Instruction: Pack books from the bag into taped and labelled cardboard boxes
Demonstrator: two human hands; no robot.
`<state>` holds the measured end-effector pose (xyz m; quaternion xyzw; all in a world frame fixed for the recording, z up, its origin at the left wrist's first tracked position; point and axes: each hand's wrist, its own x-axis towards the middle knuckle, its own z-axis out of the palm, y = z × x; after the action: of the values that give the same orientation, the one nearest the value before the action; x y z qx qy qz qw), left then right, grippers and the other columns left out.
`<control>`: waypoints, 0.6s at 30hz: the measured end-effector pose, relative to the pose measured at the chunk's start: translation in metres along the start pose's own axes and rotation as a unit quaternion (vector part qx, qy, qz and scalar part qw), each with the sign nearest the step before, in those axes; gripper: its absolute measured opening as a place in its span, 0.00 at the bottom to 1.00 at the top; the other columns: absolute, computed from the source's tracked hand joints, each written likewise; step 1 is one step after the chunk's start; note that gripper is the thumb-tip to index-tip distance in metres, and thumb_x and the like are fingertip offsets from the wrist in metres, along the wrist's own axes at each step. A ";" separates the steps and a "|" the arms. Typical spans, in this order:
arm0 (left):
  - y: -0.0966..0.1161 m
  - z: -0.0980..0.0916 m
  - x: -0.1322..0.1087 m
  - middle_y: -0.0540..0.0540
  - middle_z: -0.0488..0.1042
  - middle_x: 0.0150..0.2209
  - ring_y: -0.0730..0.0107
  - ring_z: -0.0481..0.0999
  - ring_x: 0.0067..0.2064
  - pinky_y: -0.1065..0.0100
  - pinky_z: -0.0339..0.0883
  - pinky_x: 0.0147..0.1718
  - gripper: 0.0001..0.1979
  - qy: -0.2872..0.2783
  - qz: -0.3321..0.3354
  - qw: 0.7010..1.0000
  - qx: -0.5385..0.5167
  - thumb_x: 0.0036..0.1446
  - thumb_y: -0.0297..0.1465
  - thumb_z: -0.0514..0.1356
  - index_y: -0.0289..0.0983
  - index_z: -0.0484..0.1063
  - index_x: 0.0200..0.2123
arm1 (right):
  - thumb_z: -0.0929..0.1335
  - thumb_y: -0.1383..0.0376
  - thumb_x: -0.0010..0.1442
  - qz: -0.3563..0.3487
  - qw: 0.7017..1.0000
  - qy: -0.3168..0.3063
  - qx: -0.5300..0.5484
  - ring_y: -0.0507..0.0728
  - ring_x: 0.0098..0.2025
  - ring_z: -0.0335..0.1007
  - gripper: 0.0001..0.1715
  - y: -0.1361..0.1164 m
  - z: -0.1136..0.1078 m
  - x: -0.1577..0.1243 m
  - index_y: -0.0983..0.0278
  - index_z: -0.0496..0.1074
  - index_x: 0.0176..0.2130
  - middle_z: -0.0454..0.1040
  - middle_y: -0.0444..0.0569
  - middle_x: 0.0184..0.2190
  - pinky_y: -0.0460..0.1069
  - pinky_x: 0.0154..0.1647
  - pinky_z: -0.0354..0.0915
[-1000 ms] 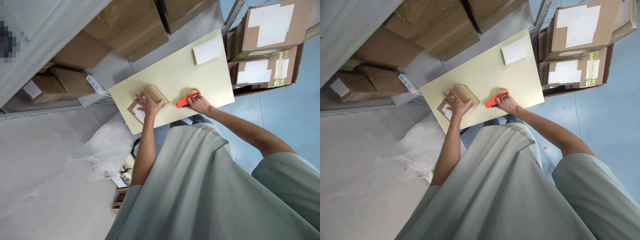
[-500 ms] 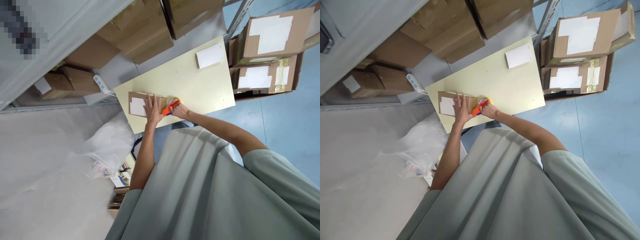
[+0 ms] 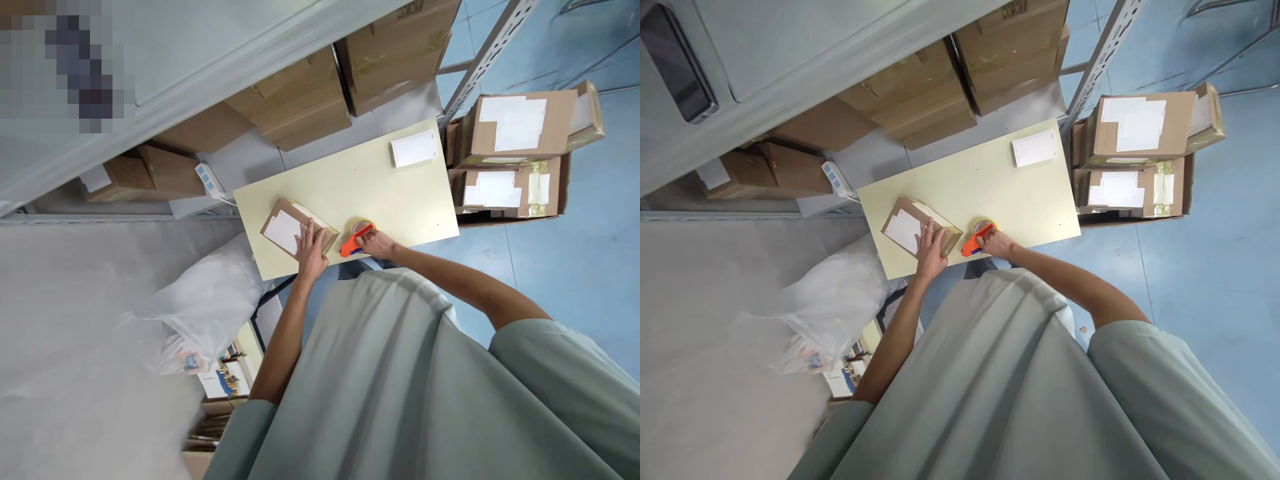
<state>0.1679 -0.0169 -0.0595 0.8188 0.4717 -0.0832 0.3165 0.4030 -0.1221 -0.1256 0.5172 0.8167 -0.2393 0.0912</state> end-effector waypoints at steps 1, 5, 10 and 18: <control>0.000 0.001 -0.001 0.41 0.41 0.87 0.41 0.29 0.87 0.32 0.30 0.82 0.52 0.001 0.002 1.000 -0.001 0.47 0.19 0.65 0.45 0.67 0.77 | 0.64 0.61 0.80 0.017 1.000 0.008 0.000 0.71 0.55 0.84 0.26 0.014 0.004 -0.012 0.78 0.69 0.66 0.84 0.73 0.53 0.62 0.61 0.69; 0.002 0.007 -0.002 0.42 0.37 0.87 0.40 0.27 0.87 0.31 0.30 0.82 0.52 -0.008 0.003 0.999 0.031 0.49 0.19 0.65 0.43 0.64 0.78 | 0.60 0.57 0.83 0.082 0.996 0.017 -0.003 0.73 0.54 0.83 0.31 0.056 0.008 -0.039 0.82 0.65 0.68 0.83 0.79 0.54 0.63 0.61 0.67; 0.006 0.011 -0.004 0.40 0.36 0.87 0.40 0.30 0.87 0.30 0.37 0.82 0.52 -0.016 0.013 0.994 0.105 0.49 0.16 0.63 0.39 0.63 0.78 | 0.57 0.61 0.83 0.125 0.992 0.008 0.009 0.74 0.56 0.81 0.31 0.054 -0.020 -0.006 0.85 0.63 0.69 0.82 0.79 0.54 0.62 0.62 0.63; -0.004 0.013 -0.003 0.41 0.32 0.87 0.40 0.30 0.87 0.29 0.40 0.81 0.51 -0.020 0.041 0.993 0.111 0.53 0.14 0.60 0.41 0.60 0.80 | 0.55 0.70 0.79 0.150 0.981 -0.028 0.120 0.75 0.56 0.82 0.29 0.012 -0.050 0.036 0.85 0.66 0.69 0.82 0.79 0.55 0.65 0.60 0.65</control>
<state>0.1646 -0.0254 -0.0700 0.8655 0.4192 -0.1386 0.2365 0.4026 -0.0642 -0.1002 0.6341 0.6922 -0.3334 0.0868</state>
